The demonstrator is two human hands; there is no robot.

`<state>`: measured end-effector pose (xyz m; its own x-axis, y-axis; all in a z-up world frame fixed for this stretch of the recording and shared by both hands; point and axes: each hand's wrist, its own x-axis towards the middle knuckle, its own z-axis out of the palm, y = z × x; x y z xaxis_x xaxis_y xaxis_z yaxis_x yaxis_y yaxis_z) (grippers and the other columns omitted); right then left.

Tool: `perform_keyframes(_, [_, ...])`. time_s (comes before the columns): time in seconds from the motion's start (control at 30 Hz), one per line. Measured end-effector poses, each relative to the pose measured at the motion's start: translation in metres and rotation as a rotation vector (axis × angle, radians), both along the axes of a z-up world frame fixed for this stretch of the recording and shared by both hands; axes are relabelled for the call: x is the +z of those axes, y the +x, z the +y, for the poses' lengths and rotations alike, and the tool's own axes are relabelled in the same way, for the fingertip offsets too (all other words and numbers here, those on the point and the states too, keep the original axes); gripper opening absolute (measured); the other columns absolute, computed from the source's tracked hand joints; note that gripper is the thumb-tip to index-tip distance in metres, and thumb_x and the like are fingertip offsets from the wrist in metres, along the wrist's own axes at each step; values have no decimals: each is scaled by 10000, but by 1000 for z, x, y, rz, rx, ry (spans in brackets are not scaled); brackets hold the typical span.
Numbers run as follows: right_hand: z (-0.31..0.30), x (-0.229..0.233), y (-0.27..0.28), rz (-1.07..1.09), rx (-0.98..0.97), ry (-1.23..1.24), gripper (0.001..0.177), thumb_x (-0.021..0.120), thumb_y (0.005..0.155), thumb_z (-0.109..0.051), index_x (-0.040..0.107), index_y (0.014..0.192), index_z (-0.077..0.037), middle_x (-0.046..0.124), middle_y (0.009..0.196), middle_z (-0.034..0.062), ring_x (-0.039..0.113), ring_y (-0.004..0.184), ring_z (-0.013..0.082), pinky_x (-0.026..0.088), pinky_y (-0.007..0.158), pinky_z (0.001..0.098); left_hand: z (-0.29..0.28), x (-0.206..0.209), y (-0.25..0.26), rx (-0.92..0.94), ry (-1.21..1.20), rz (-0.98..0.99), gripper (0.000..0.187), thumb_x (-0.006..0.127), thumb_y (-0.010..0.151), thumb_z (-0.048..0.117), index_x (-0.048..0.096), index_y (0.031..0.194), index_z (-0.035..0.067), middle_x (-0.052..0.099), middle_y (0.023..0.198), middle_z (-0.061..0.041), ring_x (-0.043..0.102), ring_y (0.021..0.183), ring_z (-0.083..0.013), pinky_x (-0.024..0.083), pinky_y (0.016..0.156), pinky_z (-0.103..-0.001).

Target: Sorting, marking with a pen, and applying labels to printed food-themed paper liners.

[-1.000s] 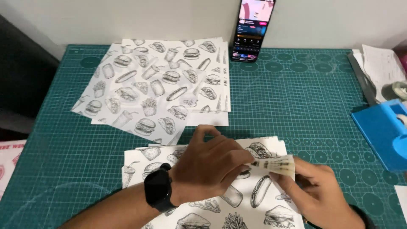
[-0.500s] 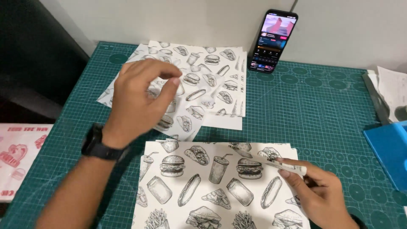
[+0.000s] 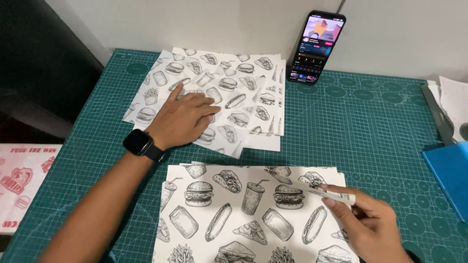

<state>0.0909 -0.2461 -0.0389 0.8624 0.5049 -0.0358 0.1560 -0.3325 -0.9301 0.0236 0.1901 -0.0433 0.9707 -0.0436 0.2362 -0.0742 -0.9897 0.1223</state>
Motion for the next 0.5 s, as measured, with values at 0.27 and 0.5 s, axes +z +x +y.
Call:
perform_keyframes(0.27, [1,-2,-2,-44,26,26,286,721,876,-86,838,1131,-27,502,416,37,240,365,110,182,322,299,-9,-4,45,3,18,34,438,404,1036,347,621,1382,189,601,1425,-107,528,1307,-311,137,1178,-667])
perform_keyframes(0.5, [2,-1,-4,-19,15,26,286,726,873,-92,849,1118,-10,616,443,59,229,367,103,169,332,297,-15,-10,64,40,17,25,470,411,1022,444,621,1381,225,595,1422,-82,532,1271,-308,179,1130,-664])
